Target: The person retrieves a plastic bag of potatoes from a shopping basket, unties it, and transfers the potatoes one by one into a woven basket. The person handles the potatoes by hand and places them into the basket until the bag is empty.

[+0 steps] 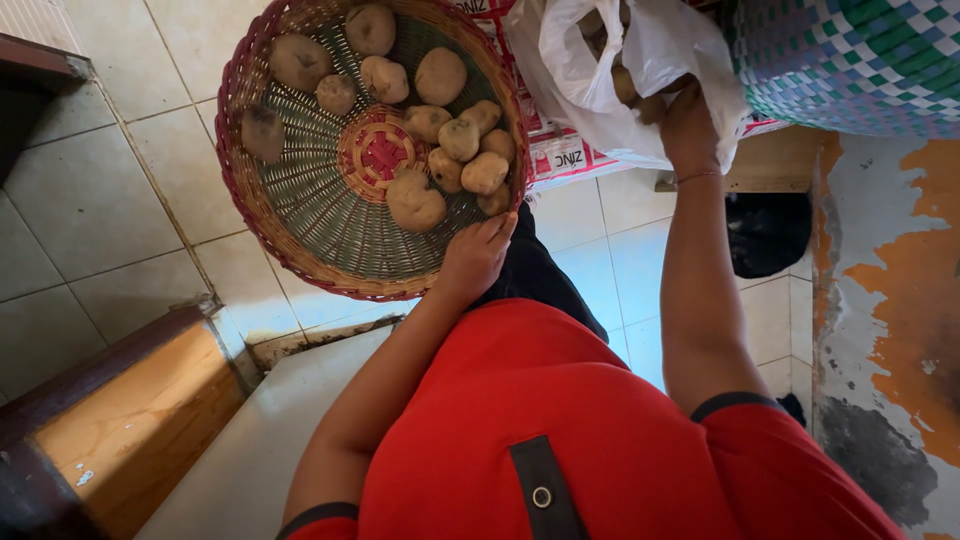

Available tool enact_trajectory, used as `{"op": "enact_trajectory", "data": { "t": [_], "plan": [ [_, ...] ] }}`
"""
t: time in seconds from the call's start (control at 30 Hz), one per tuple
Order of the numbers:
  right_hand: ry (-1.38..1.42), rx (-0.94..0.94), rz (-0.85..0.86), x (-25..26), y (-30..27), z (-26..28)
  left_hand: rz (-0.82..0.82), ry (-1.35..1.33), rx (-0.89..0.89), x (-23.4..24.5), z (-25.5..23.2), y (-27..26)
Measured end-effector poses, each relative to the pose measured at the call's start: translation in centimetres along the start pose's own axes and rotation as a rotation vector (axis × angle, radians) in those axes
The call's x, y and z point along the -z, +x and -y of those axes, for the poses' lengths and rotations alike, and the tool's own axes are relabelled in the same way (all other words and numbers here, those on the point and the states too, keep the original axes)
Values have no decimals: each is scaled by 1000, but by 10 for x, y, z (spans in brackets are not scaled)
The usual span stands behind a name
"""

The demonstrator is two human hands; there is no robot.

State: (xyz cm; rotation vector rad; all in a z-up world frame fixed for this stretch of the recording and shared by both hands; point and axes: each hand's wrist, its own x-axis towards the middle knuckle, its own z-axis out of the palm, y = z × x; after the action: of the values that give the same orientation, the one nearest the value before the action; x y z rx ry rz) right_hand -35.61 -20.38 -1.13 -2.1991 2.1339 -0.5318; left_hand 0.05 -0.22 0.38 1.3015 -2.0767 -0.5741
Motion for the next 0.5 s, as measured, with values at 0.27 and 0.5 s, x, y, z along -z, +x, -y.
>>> {"op": "enact_trajectory", "data": {
  "t": [0.27, 0.5],
  "plan": [
    [298, -55, 194, -40, 3, -48, 6, 10, -1, 1, 0, 0],
    [-73, -117, 191, -27, 8, -28, 12, -3, 2, 3, -1, 2]
  ]
}}
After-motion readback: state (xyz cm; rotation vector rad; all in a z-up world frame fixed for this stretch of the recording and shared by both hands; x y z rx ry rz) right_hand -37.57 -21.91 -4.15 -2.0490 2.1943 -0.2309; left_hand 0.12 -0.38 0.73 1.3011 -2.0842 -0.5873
